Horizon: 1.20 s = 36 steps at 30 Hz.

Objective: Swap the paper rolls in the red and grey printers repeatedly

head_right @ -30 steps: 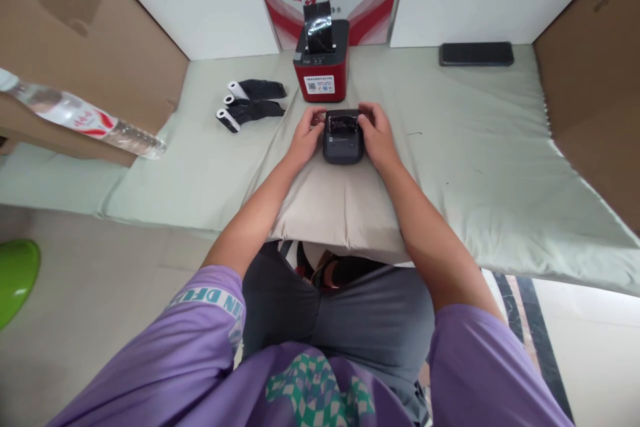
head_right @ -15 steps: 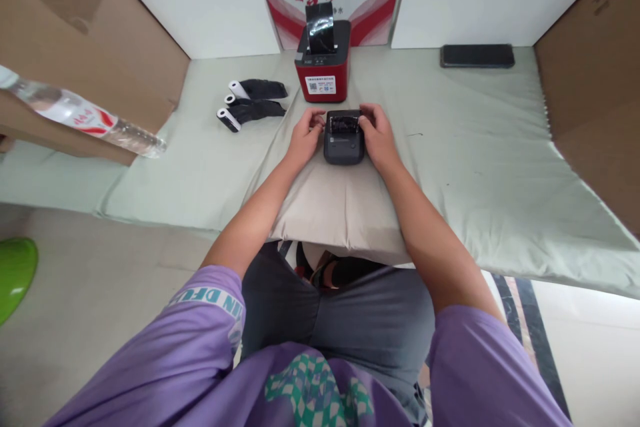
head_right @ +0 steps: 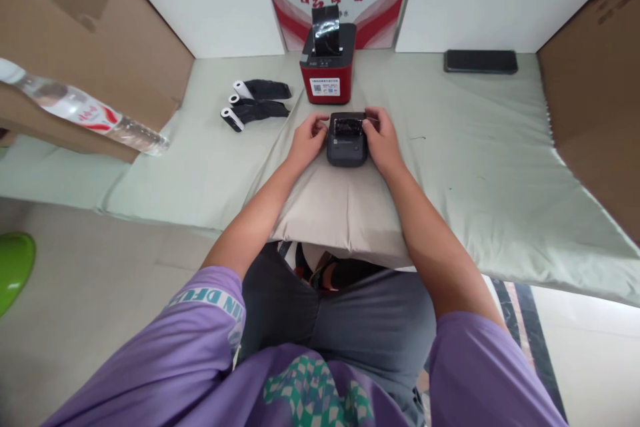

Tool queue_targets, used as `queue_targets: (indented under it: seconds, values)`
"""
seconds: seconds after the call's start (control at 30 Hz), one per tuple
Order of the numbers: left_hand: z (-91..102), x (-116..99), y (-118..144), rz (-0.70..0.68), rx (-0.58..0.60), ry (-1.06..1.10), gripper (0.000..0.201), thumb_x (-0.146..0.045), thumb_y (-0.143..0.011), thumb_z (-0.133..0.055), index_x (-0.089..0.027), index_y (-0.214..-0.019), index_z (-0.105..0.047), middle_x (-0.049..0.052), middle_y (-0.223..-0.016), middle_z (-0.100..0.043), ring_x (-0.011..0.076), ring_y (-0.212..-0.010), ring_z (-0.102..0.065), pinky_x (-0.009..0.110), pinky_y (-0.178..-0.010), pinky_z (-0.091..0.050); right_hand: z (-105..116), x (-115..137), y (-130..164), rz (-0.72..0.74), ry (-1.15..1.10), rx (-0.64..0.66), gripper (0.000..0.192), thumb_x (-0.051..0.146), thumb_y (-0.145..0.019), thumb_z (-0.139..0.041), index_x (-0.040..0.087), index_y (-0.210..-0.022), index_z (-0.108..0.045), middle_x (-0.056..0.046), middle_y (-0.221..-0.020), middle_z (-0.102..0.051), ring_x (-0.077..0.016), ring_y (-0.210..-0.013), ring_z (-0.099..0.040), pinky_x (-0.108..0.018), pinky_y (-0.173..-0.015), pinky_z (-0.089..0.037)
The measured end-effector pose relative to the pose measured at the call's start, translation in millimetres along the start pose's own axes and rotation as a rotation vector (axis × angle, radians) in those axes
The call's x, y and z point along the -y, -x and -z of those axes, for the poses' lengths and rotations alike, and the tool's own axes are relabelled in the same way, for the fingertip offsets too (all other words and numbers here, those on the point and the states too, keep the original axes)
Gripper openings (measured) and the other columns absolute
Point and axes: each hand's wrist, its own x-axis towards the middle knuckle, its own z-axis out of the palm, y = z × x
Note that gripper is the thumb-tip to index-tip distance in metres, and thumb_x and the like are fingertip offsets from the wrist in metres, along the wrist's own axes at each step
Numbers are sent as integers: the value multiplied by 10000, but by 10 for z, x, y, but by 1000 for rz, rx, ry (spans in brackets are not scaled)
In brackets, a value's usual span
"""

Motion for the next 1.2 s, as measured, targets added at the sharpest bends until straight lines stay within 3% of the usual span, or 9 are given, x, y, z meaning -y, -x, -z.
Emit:
queue_targets:
  seconds: [0.13, 0.2, 0.33, 0.47, 0.63, 0.77, 0.9, 1.03, 1.2]
  values:
    - [26, -96, 71, 5, 38, -29, 255, -205, -1043, -555, -222, -1240, -716, 28, -883, -749, 217, -879, -723, 351, -953, -552, 32, 102, 129, -81, 57, -35, 375, 452, -905, -649, 251, -1220, -625, -117, -1280, -748, -303, -1269, -703, -571, -1266, -489]
    - [13, -131, 79, 17, 43, -19, 289, -179, -1035, -543, -229, -1270, -704, 26, -894, -750, 221, -905, -729, 353, -973, -550, 36, 148, 237, -140, 75, -50, 466, 398, -867, -630, 256, -1308, -581, -119, -1311, -734, -311, -1285, -698, -605, -1256, -490]
    - [-24, -174, 39, 89, 52, -10, 312, -167, -1030, -544, -244, -1307, -665, 25, -945, -762, 225, -962, -738, 361, -993, -560, -56, 217, 501, -189, 129, -10, 933, 364, -776, -648, 281, -1641, -311, -162, -1578, -592, -344, -1438, -625, -656, -1276, -454]
    - [-23, -228, 25, 132, 68, -45, 313, -180, -1040, -522, -247, -1315, -654, 46, -1026, -783, 247, -1012, -750, 388, -998, -568, -312, 334, 715, -64, 340, -43, 1317, 480, -642, -819, 178, -1728, -138, -270, -1758, -334, -455, -1651, -367, -701, -1355, -304]
    - [-18, -277, 47, 133, 80, -33, 324, -175, -1038, -520, -234, -1328, -650, 47, -998, -781, 246, -1004, -754, 380, -983, -566, -516, 545, 751, -177, 583, -230, 1437, 525, -544, -903, 154, -1725, -174, -313, -1577, -487, -582, -1560, -407, -853, -1275, -260]
    - [-32, -283, 53, 142, 84, -55, 369, -183, -1026, -562, -209, -1387, -626, 64, -1045, -789, 250, -1037, -747, 378, -992, -553, -371, 578, 468, -198, 650, -285, 1376, 467, -528, -894, 123, -1691, -245, -313, -1510, -524, -587, -1506, -453, -810, -1246, -348]
    - [-15, -305, 61, 147, 104, -82, 400, -195, -1027, -557, -218, -1423, -614, 66, -1094, -793, 234, -1062, -737, 364, -994, -542, -245, 529, -168, -197, 657, -481, 1343, 436, -552, -910, 161, -1697, -264, -330, -1572, -488, -583, -1519, -417, -811, -1252, -315]
    - [18, -346, 63, 173, 105, -82, 406, -209, -1024, -564, -229, -1425, -621, 53, -1095, -795, 221, -1043, -738, 353, -970, -540, -355, 465, -745, -252, 627, -545, 1232, 503, -638, -892, 137, -1672, -330, -349, -1580, -495, -578, -1507, -436, -819, -1246, -283]
    - [7, -350, 48, 186, 112, -75, 397, -214, -1017, -575, -241, -1409, -633, 35, -1055, -793, 213, -1016, -737, 347, -962, -548, -487, 318, -972, -347, 674, -501, 1308, 404, -597, -900, 72, -1693, -270, -369, -1600, -477, -563, -1511, -441, -789, -1266, -279]
